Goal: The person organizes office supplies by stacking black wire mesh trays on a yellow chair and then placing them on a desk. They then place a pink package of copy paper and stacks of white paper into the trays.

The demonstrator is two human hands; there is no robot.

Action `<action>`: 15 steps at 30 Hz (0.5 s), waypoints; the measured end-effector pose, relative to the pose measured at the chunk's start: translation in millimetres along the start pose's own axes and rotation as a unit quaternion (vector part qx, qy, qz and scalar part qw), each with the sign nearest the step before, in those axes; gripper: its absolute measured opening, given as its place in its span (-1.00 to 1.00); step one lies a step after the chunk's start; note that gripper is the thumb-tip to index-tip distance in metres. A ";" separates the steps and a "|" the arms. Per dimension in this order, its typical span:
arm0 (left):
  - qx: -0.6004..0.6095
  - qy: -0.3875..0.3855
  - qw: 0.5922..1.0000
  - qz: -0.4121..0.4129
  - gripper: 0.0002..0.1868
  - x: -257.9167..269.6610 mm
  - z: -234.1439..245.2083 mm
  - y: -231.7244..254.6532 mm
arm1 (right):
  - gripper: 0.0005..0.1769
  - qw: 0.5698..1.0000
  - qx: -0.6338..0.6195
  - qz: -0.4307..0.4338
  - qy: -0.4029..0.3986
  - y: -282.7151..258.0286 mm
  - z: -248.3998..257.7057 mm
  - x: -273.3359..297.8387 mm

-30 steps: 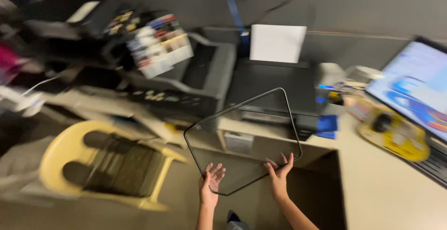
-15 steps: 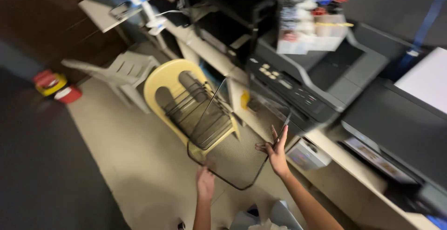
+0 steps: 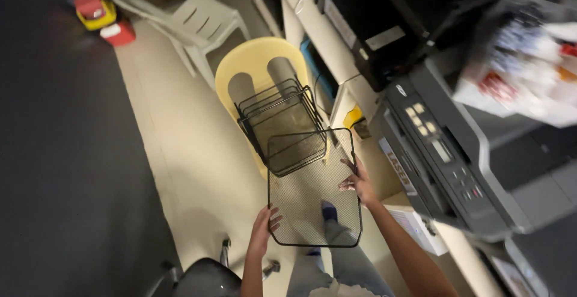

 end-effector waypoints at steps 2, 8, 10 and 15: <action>-0.006 0.025 0.999 0.019 -0.45 -20.5 0.9 -11.3 | 0.01 0.999 0.018 -0.029 -0.009 3.0 5.4 -25.0; -0.049 0.065 0.996 -0.029 -0.48 -87.9 5.1 -16.9 | 0.00 0.988 0.088 -0.114 -0.062 4.9 6.9 -79.3; -0.068 0.095 0.992 -0.039 -0.55 -103.9 15.4 -17.8 | 0.02 0.983 0.078 -0.145 -0.083 14.2 3.7 -92.5; -0.066 0.115 0.991 -0.023 -0.58 -117.0 14.5 -13.0 | -0.03 0.976 0.078 -0.178 -0.094 15.1 2.1 -123.7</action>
Point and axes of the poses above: each hand's wrist, its own x-axis away from the middle knuckle, its own z-axis out of the back of the hand, y = z × x, the point moved 8 cm from there along -x, towards the middle knuckle, and after that the axes turned 10 degrees about -y, right-handed, at the moved point
